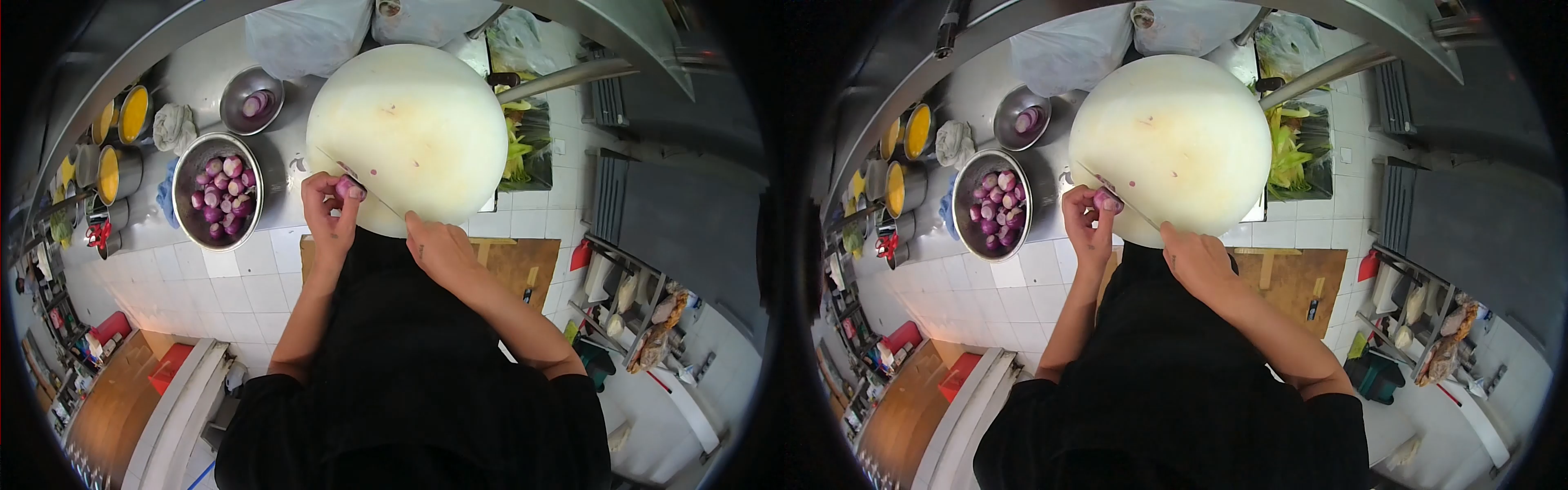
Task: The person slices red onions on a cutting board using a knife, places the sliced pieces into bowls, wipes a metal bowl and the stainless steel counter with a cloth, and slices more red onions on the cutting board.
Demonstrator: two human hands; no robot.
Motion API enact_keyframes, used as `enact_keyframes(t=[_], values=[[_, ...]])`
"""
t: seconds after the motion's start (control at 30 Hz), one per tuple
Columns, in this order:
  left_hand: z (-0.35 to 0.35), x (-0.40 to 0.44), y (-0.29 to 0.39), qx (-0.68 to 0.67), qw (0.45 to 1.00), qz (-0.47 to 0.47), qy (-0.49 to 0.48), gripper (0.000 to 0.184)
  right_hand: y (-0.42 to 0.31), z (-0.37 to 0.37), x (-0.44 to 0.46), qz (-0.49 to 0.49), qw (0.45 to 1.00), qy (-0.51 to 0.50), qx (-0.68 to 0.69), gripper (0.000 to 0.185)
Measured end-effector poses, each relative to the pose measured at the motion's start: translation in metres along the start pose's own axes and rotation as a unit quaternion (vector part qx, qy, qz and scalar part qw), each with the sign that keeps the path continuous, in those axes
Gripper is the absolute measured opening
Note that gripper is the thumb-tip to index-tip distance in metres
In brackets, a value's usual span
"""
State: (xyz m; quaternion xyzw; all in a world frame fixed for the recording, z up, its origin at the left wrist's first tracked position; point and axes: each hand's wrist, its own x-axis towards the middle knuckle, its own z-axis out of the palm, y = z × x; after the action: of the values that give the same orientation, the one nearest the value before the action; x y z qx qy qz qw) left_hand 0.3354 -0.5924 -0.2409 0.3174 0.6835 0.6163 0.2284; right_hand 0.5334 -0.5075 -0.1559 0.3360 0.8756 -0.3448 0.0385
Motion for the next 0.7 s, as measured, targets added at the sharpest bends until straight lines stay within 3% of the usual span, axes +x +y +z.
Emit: enact_keyframes(t=[0.27,0.33,0.43,0.7], values=[[-0.005,0.004,-0.003,0.150,0.984,0.081,-0.047,0.033,0.006,0.013,-0.010,-0.012,0.999,0.039,-0.029,0.020],[0.000,0.000,-0.006,0.002,1.000,0.006,-0.002,0.033,0.008,0.012,-0.016,-0.016,0.998,0.050,-0.028,0.022],[-0.002,-0.003,-0.012,-0.037,0.999,-0.002,-0.003,0.029,0.005,0.001,-0.030,-0.012,0.998,0.056,-0.020,0.021],[-0.005,-0.003,-0.011,0.016,0.999,0.038,-0.019,0.027,-0.006,-0.030,-0.080,-0.005,0.999,0.028,-0.035,0.020]])
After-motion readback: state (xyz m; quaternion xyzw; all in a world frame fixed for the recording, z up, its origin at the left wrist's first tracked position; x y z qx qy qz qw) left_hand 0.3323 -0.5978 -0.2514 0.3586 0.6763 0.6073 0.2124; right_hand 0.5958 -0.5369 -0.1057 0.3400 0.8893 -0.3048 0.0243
